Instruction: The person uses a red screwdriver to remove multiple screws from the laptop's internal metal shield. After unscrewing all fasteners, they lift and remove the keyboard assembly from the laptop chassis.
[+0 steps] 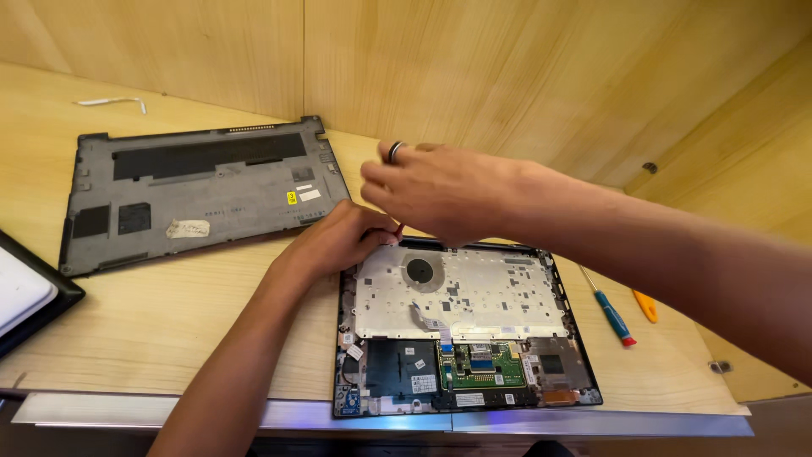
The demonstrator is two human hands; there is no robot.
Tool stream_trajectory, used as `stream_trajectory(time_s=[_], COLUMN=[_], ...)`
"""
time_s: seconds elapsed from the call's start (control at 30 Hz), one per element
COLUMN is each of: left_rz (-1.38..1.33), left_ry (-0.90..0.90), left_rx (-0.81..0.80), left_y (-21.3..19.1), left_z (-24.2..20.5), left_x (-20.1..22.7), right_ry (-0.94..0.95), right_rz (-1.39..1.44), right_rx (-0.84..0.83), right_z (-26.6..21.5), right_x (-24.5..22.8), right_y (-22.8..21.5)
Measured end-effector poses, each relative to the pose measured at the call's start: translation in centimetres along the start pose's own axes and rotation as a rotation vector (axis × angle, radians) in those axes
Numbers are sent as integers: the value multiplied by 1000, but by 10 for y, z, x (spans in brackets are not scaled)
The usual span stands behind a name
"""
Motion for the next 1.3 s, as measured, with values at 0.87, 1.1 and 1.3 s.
stream_trajectory(time_s=[0.87,1.1,1.3], left_rz=[272,492,341], left_ry=[-40,-286,-137], left_rx=[-68,-51,-113], left_y=[14,-3,16], left_z=[6,-3,5], left_x=[-10,14,-14], right_ry=[303,79,240], right_rz=[204,194,276], right_rx=[19,230,-22], right_z=[9,-3,-3], right_x=[19,-9,10], right_y=[32,-3,12])
Point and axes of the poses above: each hand's wrist, its own z-axis towards the middle knuckle, its own y-axis out of the palm, x = y × z, the point moved 8 cm from there along z, towards the middle knuckle, and after that the axes turned 7 degrees about -x, right-handed, at the moved point
